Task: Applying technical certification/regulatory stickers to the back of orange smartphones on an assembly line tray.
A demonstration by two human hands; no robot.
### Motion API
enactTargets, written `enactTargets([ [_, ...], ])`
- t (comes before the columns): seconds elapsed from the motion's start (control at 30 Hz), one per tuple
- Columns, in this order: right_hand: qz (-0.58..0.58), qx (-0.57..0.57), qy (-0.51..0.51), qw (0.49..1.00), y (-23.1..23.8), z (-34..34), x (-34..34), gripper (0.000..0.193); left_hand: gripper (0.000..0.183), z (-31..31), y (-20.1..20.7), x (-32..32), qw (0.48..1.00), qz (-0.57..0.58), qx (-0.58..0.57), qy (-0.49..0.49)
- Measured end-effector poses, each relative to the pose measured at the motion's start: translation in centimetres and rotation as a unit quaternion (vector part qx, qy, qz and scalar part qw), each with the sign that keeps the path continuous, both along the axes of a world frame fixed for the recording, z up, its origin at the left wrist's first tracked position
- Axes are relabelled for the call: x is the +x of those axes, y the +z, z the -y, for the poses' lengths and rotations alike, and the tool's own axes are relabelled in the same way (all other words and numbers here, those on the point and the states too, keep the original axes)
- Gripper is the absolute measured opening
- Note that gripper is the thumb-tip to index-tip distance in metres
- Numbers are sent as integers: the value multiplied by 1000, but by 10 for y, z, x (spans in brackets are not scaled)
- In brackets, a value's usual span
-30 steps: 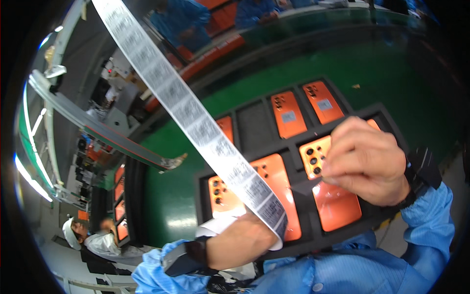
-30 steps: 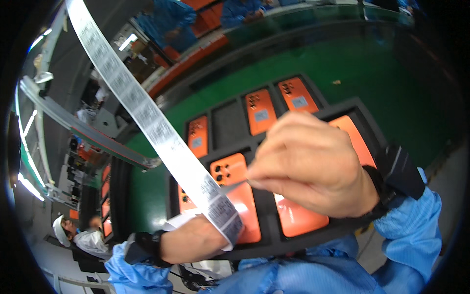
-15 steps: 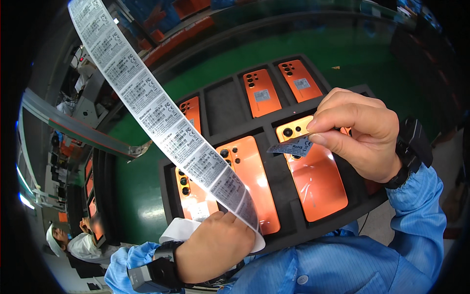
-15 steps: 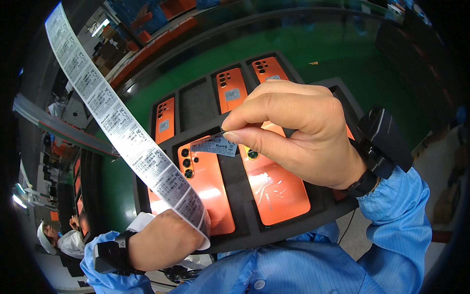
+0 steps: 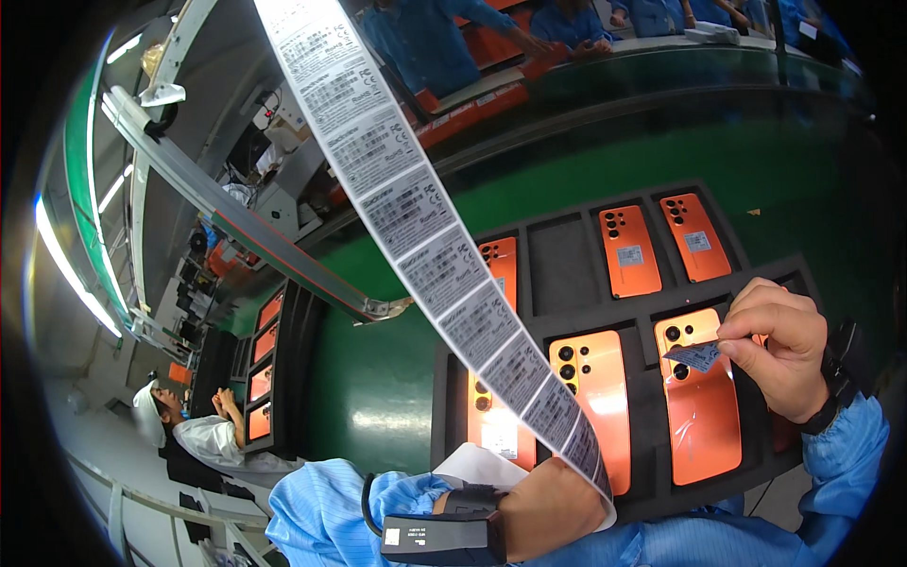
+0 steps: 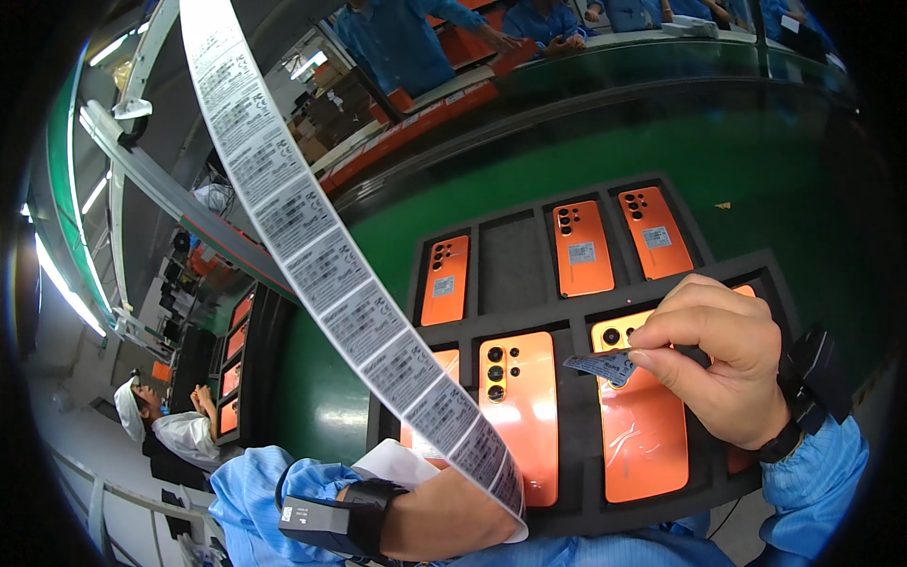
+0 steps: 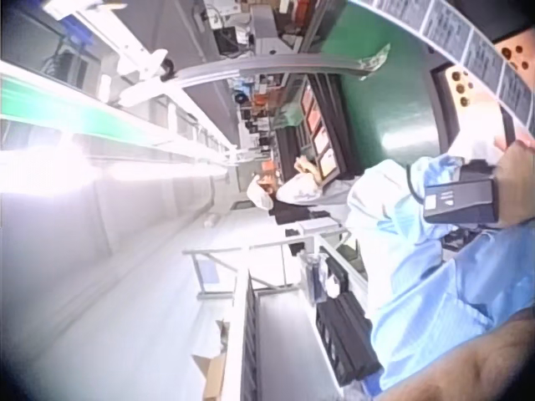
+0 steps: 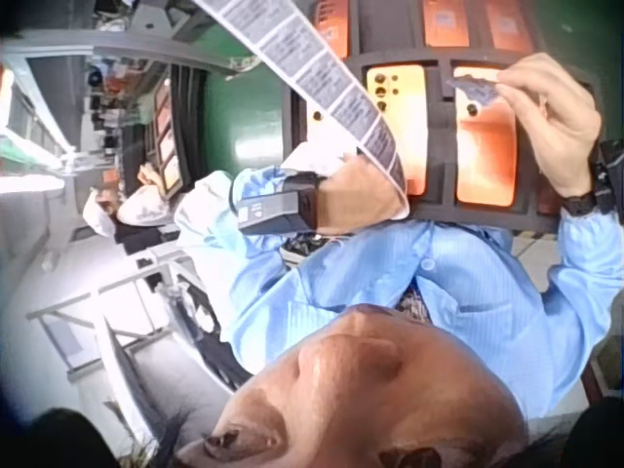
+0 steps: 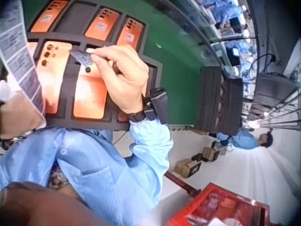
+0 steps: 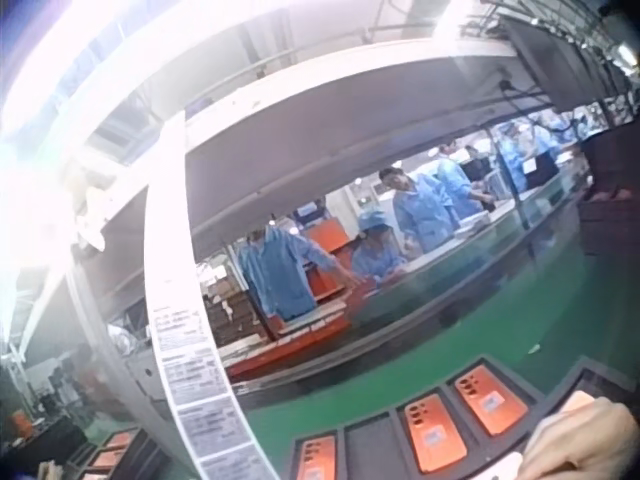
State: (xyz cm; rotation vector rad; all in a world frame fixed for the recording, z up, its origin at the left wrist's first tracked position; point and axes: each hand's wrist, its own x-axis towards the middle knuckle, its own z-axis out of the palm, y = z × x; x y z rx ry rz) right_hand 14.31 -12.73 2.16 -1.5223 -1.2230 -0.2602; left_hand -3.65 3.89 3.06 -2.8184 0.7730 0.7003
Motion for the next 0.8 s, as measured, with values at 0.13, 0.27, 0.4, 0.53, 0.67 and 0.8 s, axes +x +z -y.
enactTargets([
  [0.13, 6, -2, 0, 1000, 0, 4, 0, 12, 16, -4, -2, 1, 996, 6, -80, 31],
  [0.27, -20, -19, 2, 1000, 0, 6, 0, 11, 18, 7, -1, -2, 829, 154, -339, 417],
  [0.4, -95, 23, 56, 994, -3, -4, 1, 10, 24, -59, -20, 23, 972, 45, -229, 1],
  [0.53, -248, 50, 100, 962, -6, 5, 7, 10, 30, -88, -26, 81, 959, 125, -253, 20],
  [0.67, -436, -56, 159, 884, 1, -10, -14, 8, 11, -102, -22, 98, 774, -62, -543, 319],
  [0.8, -244, -194, 196, 930, -17, -39, -40, 11, 9, -120, -32, 99, 676, -29, -653, 340],
])
